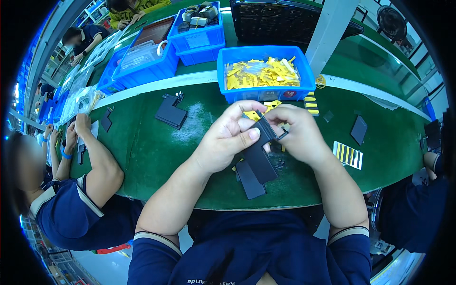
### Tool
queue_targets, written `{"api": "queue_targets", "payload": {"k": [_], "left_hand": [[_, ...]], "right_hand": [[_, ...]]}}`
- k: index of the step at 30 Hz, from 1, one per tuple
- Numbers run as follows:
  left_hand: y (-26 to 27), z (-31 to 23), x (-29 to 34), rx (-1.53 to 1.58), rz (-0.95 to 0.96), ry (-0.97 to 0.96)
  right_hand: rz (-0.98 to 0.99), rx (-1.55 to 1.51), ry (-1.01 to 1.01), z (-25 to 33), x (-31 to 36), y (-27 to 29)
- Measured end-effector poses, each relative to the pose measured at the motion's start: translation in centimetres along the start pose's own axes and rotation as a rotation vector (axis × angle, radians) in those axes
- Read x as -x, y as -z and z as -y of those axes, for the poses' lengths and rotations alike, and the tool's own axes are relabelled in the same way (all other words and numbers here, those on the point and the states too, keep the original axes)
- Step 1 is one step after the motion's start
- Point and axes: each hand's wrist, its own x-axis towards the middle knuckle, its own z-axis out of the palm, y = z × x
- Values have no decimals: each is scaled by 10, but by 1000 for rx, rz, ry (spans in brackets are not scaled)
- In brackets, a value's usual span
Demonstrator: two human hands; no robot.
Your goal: The person repeatedly picks up small black rectangular components and yellow strips from a blue bin. They peel the backing off the yellow strips and apply them to the black components, then place the finished items into a stack on the table.
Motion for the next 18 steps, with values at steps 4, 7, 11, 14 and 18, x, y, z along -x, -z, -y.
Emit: {"api": "queue_targets", "payload": {"k": [4,7,11,14,18], "left_hand": [[26,-9,-4,-238,-268,-107],[72,-30,1,-441,-620,-146],[141,-51,19,-782,-994,-38],[146,-55,20,-1291,-1083,201],[120,-53,17,-1750,-1175,48]], "right_hand": [[33,332,91,2,6,-11],[-50,388,170,-5,6,-6],[-68,364,27,3,3,0],[-67,326,15,-1,3,6],[-162,171,-132,1,0,21]]}}
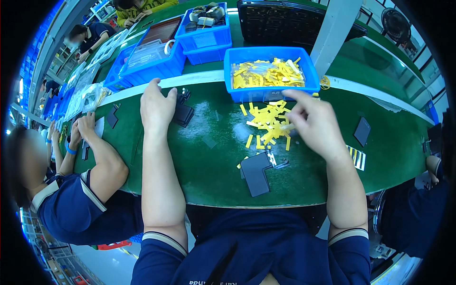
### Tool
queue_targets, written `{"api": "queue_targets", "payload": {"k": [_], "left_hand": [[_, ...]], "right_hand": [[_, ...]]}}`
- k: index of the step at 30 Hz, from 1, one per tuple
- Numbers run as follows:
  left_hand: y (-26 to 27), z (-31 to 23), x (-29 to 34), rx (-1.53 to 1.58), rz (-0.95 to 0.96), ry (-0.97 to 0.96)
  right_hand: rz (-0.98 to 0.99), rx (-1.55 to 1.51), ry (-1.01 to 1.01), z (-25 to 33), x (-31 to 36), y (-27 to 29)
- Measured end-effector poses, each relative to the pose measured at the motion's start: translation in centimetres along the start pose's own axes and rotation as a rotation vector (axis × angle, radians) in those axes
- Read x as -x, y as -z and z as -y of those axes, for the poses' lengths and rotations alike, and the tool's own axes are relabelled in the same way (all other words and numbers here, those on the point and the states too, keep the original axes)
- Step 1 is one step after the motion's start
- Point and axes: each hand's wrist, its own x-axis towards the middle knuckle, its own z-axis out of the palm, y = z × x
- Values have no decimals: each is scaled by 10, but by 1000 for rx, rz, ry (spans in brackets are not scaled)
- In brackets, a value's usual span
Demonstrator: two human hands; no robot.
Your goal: The person repeatedly picks up small black rectangular components and yellow strips from a blue bin. They peel the backing off the yellow strips and apply them to the black components, then place the finished items into a stack on the table.
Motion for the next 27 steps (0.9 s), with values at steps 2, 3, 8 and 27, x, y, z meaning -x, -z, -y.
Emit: {"api": "queue_targets", "payload": {"k": [2,3,8,27], "left_hand": [[-1,-7,5,111,-24,-36],[5,-16,10,210,10,-51],[10,-57,34,579,167,-308],[13,-80,61,614,269,-653]], "right_hand": [[-211,115,41,-14,-7,12],[-293,199,-8,-21,-11,19],[-262,709,-197,-67,-17,43],[-290,680,-99,-45,-20,42]]}}
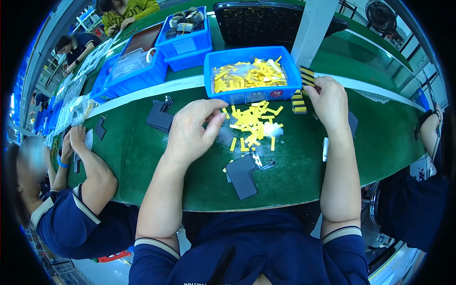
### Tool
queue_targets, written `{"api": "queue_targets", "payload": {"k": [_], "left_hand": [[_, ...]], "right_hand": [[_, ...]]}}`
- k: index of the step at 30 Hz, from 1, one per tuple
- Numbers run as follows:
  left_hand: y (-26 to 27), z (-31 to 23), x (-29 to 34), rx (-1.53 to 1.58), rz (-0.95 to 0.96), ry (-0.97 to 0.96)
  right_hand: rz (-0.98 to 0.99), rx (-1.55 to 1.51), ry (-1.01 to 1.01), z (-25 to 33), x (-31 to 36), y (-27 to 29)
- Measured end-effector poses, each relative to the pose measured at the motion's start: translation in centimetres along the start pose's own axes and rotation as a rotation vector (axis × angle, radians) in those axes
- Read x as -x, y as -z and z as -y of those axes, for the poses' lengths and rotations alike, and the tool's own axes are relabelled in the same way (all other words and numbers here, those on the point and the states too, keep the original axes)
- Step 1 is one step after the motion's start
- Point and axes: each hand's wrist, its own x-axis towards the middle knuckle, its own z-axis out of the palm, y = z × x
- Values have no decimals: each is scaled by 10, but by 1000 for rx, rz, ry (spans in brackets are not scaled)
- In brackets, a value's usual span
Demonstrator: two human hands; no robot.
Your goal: The person repeatedly picks up small black rectangular components and yellow strips from a blue bin. They peel the backing off the yellow strips and apply them to the black components, then place the finished items into a stack on the table.
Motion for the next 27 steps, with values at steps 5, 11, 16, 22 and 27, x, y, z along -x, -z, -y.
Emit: {"api": "queue_targets", "payload": {"k": [5,11,16,22,27], "left_hand": [[-13,-33,-9,-51,-169,-297],[-22,-31,3,-129,-52,-224],[-19,-21,2,269,122,297],[-27,-17,5,941,86,576],[-20,-10,2,1130,150,620]], "right_hand": [[41,13,513,49,29,9],[110,-85,593,64,41,9],[224,-836,10,55,29,4],[560,-1370,-219,57,34,-10],[492,-1495,-234,63,37,-8]]}}
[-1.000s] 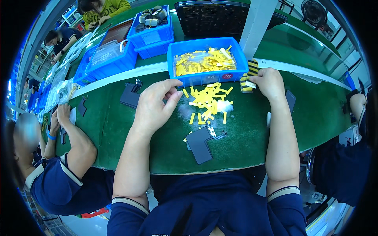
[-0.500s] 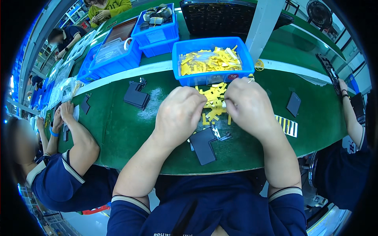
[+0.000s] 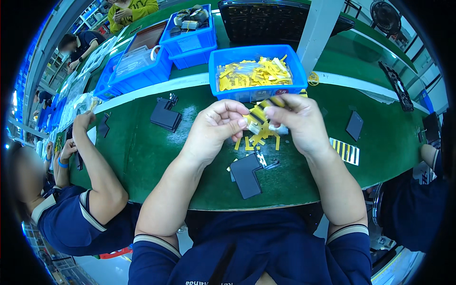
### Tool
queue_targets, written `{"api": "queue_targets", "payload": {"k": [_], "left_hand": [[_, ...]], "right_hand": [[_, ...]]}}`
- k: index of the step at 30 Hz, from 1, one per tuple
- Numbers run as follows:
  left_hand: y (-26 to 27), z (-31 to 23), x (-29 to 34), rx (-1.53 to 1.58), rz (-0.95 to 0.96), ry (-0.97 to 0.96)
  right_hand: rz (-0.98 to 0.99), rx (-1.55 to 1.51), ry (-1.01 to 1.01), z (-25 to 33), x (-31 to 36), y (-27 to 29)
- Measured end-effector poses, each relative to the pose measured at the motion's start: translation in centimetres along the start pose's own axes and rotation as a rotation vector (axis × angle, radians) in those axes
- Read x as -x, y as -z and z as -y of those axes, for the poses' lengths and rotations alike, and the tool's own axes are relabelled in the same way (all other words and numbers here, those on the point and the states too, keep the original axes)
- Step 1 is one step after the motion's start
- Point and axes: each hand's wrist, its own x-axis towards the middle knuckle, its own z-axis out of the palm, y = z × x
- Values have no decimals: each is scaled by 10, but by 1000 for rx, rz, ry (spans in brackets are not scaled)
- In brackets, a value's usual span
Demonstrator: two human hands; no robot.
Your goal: The person repeatedly picks up small black rectangular components and yellow strips from a blue bin. They peel the backing off the yellow strips and apply them to the black components, then place the finished items into a stack on the table.
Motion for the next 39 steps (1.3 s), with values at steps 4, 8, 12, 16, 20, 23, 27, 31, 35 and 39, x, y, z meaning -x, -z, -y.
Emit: {"api": "queue_targets", "payload": {"k": [4,8,12,16,20,23,27,31,35,39], "left_hand": [[18,5,-9,-507,-97,4],[22,8,-5,-1399,-162,-138],[1,-3,7,-1462,-166,-360],[-35,-14,35,-1522,265,-228],[-42,-6,44,-1595,294,-194],[-39,-5,43,-1507,272,-270],[-25,-5,31,-1091,212,-219],[-17,1,17,-326,18,-40],[-17,3,17,-40,24,-91],[-17,5,17,-150,48,-107]], "right_hand": [[-141,-26,99,3,-2,9],[-144,70,54,6,1,3],[-196,178,91,9,4,1],[-206,192,178,6,1,-2],[-210,214,216,4,1,-6],[-229,280,316,2,3,-6],[-251,364,478,1,6,-10],[-183,533,629,2,10,-13],[-174,582,713,0,9,-16],[-196,560,711,0,8,-14]]}}
